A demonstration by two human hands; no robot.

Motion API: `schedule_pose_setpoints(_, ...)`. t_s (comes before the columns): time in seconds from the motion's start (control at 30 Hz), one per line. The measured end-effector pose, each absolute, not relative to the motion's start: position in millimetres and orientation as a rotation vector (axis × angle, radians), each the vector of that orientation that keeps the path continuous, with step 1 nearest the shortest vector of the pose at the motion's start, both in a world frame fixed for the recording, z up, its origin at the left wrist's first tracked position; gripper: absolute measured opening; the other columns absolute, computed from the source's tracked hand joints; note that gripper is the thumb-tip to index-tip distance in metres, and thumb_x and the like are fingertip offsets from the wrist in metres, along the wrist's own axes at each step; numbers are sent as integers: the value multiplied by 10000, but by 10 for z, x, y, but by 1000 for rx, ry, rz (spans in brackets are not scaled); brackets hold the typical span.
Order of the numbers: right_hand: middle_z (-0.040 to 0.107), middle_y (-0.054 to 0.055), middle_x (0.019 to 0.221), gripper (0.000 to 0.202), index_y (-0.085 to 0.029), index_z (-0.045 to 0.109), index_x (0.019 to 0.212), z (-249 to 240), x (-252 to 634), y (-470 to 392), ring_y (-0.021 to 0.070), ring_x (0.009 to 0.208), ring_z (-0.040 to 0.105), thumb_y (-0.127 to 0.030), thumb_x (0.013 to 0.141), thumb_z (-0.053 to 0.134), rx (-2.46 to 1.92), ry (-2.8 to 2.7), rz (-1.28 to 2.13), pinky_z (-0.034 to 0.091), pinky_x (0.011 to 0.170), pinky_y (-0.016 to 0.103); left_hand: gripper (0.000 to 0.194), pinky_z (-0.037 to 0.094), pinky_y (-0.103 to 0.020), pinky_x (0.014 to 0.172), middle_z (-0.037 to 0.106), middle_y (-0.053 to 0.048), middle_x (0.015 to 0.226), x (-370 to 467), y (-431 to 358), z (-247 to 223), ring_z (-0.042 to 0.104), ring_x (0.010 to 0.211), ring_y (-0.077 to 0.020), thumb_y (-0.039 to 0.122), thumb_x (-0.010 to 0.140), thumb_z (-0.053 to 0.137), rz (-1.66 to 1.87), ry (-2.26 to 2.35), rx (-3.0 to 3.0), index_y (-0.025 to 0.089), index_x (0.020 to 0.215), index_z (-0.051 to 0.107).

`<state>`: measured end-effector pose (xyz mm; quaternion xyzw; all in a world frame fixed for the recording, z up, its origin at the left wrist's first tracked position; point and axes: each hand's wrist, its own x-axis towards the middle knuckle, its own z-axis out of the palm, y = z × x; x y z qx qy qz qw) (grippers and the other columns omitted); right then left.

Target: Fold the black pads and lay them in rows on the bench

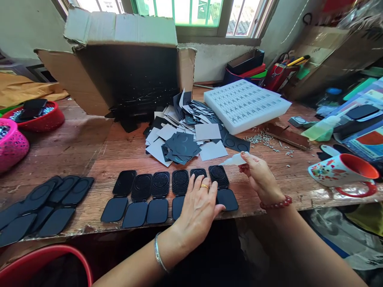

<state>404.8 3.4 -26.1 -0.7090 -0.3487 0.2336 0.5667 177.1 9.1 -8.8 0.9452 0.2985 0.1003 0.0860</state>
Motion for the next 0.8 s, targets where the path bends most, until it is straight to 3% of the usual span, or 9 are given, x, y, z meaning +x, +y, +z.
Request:
schedule_pose_setpoints(0.13,591,29,634,445,-205,579,678,-252,3841,87,144,545,491,-642,752,614,-1617,-873,603,417,502,276,434,302,-558,1168,594,-123,1368,1555,136,-40,441,1359,-337,429,901,635,217,998,2784,172,1251,634)
schedule_pose_setpoints(0.4,466,-39,557,381,-208,544,672,-224,3549,283,124,513,401,-566,789,604,-1660,-1032,549,330,488,268,514,267,-632,1153,615,-120,1355,1497,184,-50,425,1363,-390,482,851,685,77,1055,2784,207,1281,636)
schedule_pose_setpoints(0.8,398,-59,526,359,-239,439,621,-253,3450,383,129,505,367,-495,832,577,-1776,-1190,374,282,513,287,527,247,-618,1163,621,-112,1331,1490,203,-42,423,1360,-381,517,858,660,59,1026,2795,195,1275,632)
